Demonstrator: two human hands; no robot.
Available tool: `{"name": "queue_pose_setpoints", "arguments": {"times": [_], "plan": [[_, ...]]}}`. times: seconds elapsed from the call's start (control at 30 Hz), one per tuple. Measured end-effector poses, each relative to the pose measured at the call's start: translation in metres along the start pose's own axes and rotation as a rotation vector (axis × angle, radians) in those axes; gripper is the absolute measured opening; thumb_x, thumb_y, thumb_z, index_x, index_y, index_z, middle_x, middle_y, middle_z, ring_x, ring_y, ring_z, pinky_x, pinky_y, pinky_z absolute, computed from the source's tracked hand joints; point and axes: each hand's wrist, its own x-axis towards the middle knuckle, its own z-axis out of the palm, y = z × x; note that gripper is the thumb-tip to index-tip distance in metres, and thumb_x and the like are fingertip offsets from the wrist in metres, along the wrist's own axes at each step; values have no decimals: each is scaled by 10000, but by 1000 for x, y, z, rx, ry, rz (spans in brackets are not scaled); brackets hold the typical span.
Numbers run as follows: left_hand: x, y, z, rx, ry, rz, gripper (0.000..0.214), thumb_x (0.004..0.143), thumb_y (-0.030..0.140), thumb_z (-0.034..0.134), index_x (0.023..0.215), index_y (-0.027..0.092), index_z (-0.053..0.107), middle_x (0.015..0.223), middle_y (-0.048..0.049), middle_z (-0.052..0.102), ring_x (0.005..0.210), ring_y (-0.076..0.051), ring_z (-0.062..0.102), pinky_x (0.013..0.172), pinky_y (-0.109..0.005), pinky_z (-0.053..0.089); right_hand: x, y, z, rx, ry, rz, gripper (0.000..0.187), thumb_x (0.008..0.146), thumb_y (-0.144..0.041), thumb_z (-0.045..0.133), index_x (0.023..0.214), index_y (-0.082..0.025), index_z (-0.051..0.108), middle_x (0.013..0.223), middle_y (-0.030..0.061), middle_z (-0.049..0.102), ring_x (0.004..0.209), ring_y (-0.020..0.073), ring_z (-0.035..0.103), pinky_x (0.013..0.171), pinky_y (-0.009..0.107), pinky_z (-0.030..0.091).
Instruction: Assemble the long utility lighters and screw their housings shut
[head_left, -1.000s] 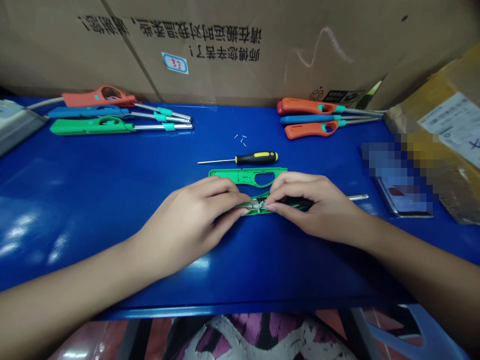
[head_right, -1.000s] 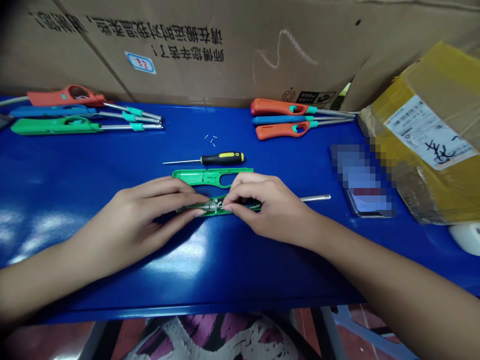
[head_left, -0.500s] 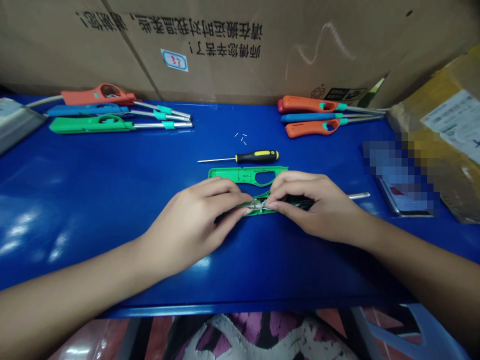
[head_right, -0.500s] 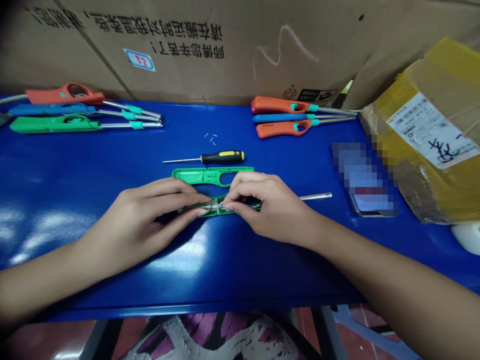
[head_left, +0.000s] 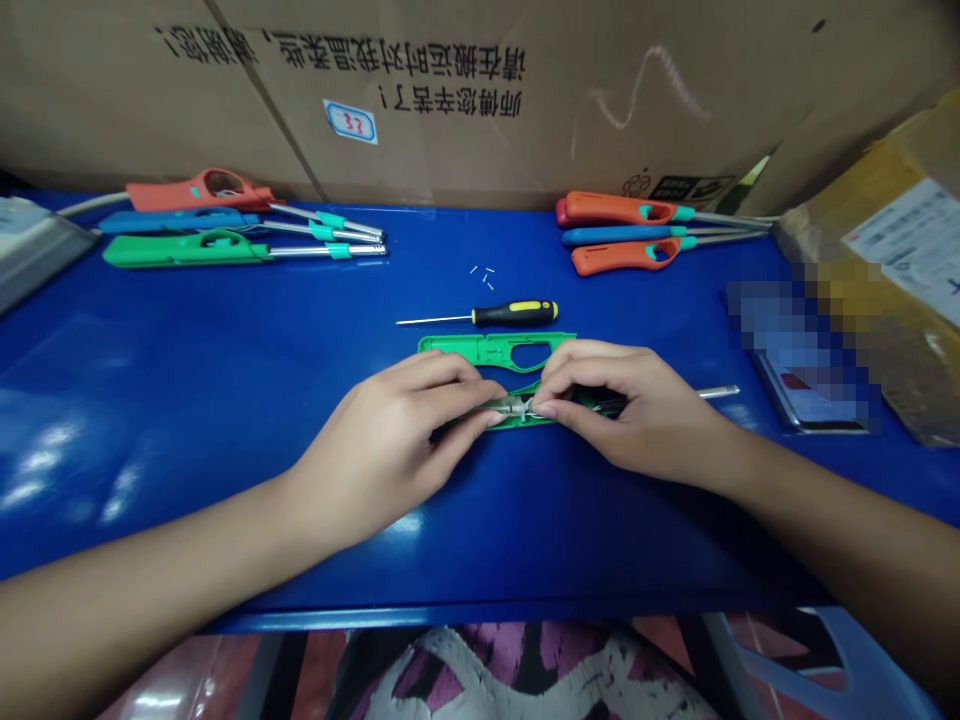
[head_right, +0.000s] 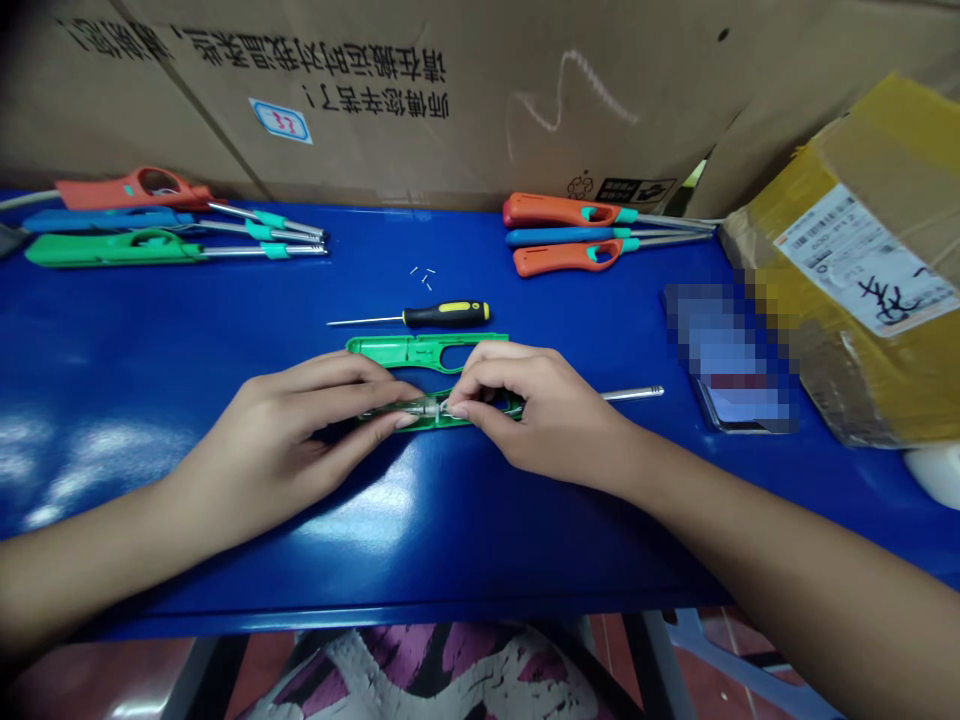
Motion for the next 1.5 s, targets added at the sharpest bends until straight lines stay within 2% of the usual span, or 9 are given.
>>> {"name": "queue_pose_setpoints", "arguments": {"times": [0.23,0.73,0.97,1.07,1.2,1.3,1.4,1.5], "plan": [[2,-2,-7,34,7,42,202,968,224,616,1119,148,727,1019,-58,702,940,-176,660,823,-293,541,-2,-1,-1,-1,-3,23,77,884,-151,659,864,-194,720,883,18,676,827,145,637,752,290,493],[3,-1,-2,-23,-1,19,195,970,206,614,1110,138,731,983,-50,706,907,-157,667,804,-269,537,-3,2,1,18,16,-15,91,888,-137,664,853,-179,737,860,16,680,806,131,641,755,283,503],[2,-2,-7,52,-51,42,179,961,263,634,1098,198,730,1004,-29,721,934,-185,662,818,-323,549,-4,-5,0,-158,27,-36,79,873,-204,689,945,-172,694,944,34,641,848,143,606,775,289,485],[1,-2,-3,48,-57,49,168,967,256,625,1093,184,710,1010,-27,728,940,-188,659,839,-334,542,-3,-6,0,-204,9,-79,183,874,-250,705,1039,-178,668,1030,49,635,949,169,593,854,309,476],[1,-2,-2,56,-22,20,147,967,275,625,1072,181,669,987,-20,720,923,-188,642,808,-325,529,-4,-3,3,-251,-25,-129,126,919,-231,663,1039,-196,673,1029,43,651,1002,183,577,910,338,458],[2,-3,-5,103,-35,-3,226,941,357,662,1090,188,645,1028,-34,705,958,-215,633,827,-353,528,-4,-1,5,-242,-6,-147,93,928,-210,653,1013,-187,682,990,42,662,963,172,587,883,329,468],[2,-4,-7,156,-80,-4,438,857,473,742,1160,179,623,1117,-64,689,1024,-258,624,874,-403,531,-4,0,6,-244,11,-157,105,920,-220,670,1013,-182,697,981,48,665,954,173,596,876,328,477],[1,-6,-6,175,-115,19,449,867,437,742,1209,178,611,1115,-60,696,1039,-263,628,867,-399,537,-4,1,5,-238,17,-170,118,910,-227,686,1018,-188,714,988,51,661,952,175,600,865,327,485]]}}
